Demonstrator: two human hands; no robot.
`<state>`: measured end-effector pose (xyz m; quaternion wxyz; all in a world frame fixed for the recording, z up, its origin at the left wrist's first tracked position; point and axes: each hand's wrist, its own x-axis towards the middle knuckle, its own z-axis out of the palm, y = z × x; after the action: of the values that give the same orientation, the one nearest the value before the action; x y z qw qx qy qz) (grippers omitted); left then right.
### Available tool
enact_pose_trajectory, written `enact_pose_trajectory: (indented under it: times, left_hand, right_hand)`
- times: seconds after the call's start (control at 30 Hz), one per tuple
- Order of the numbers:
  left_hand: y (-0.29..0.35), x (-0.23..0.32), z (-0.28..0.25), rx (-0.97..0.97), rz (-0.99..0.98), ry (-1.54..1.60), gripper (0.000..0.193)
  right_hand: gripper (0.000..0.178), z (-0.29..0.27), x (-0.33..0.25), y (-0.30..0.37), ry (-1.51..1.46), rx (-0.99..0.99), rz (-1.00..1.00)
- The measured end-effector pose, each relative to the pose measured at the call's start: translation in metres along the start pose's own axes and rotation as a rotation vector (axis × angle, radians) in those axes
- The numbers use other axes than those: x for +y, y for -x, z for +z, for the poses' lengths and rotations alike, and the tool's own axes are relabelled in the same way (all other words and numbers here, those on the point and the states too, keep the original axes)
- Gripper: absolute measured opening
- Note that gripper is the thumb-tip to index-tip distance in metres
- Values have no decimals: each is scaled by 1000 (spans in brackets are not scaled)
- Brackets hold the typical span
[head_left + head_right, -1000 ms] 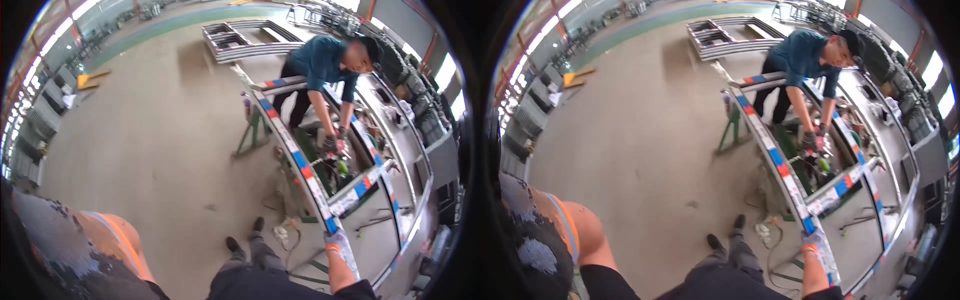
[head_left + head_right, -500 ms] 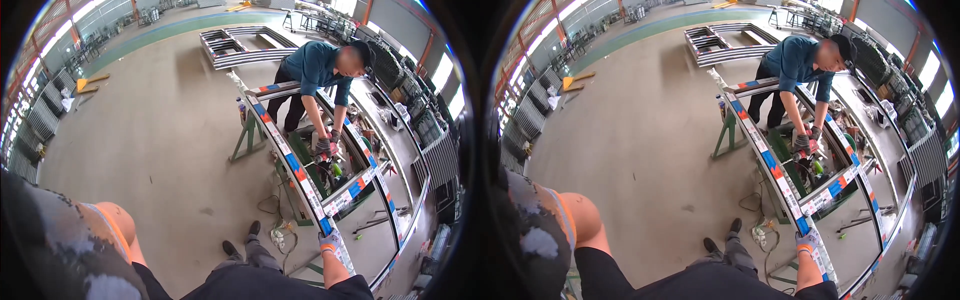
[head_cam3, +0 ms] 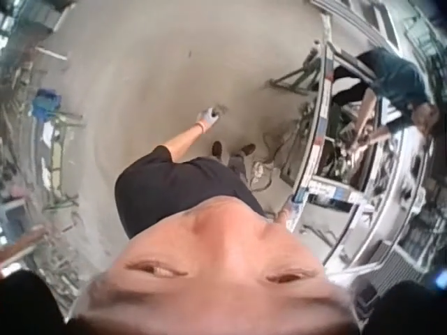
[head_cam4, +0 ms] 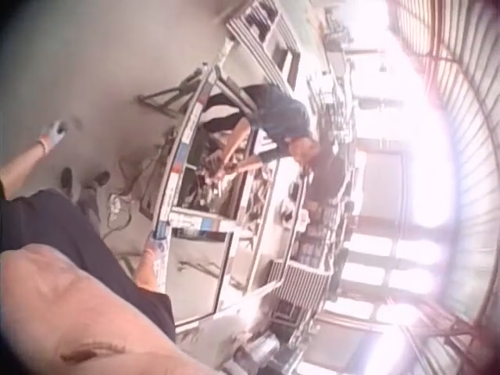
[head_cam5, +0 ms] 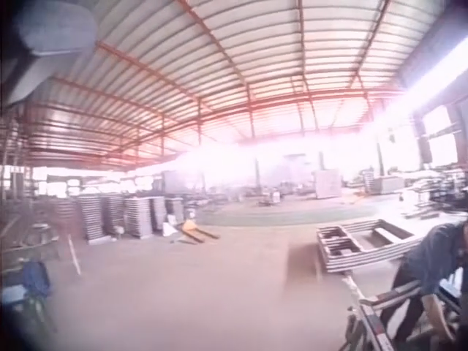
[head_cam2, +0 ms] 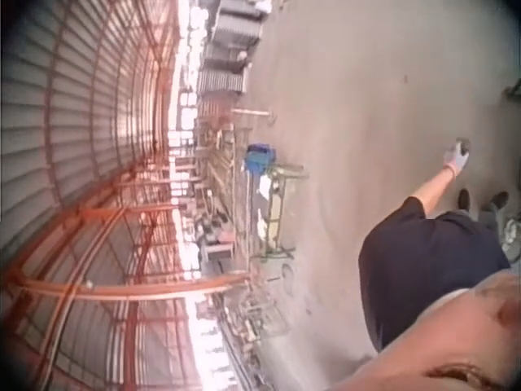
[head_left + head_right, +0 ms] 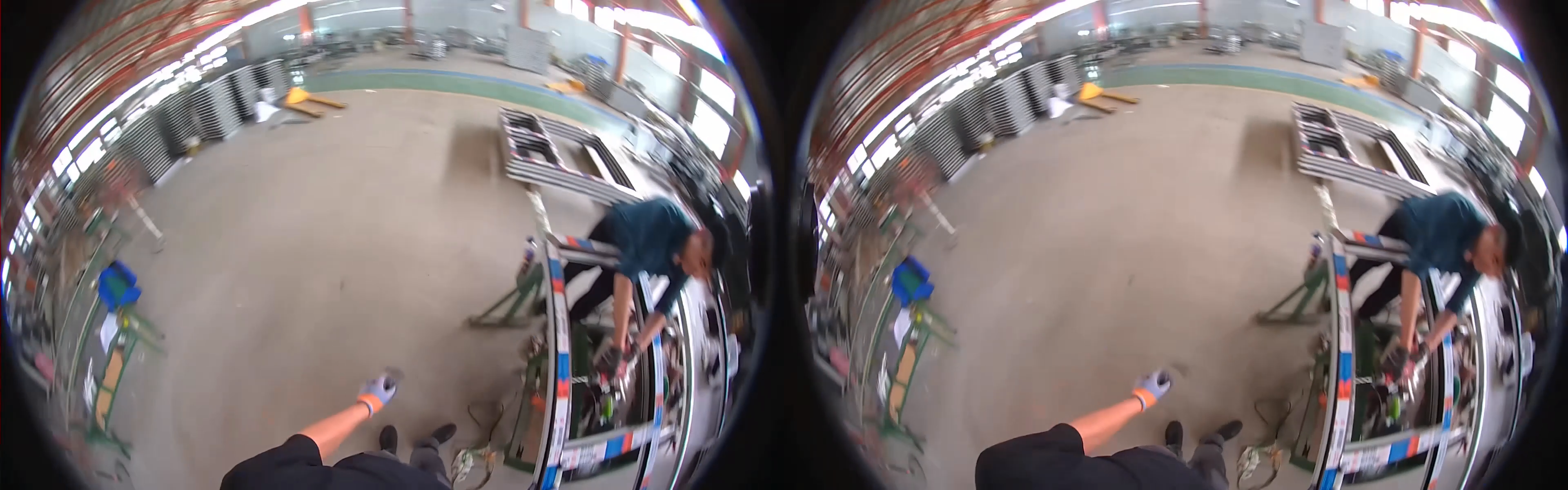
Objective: Assembling and securing components of a large metal window frame using a mallet and power drill.
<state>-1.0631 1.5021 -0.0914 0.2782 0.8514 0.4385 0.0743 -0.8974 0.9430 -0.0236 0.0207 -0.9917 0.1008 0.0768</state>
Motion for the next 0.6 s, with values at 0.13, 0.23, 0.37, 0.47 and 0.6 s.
enact_pose_trajectory:
  times: [0.13, 0.23, 0.37, 0.47, 0.6]
  left_hand:
    - [80, -114, 33, -461, -441, -90, 48]
    - [106, -153, 32, -603, -637, -146, 49]
    - [101, -160, 24, -563, -647, -74, 49]
    - [65, -136, 25, -513, -536, -91, 49]
    - [57, -119, 36, -337, -447, -24, 36]
  right_hand:
    - [60, 1, -9, 9, 11, -36, 42]
    - [55, -21, -29, 19, -138, 35, 23]
    - [55, 4, -30, -12, -163, 105, -139]
    - [56, -11, -24, 11, -128, 89, -40]
    - [58, -16, -29, 2, -91, 81, -16]
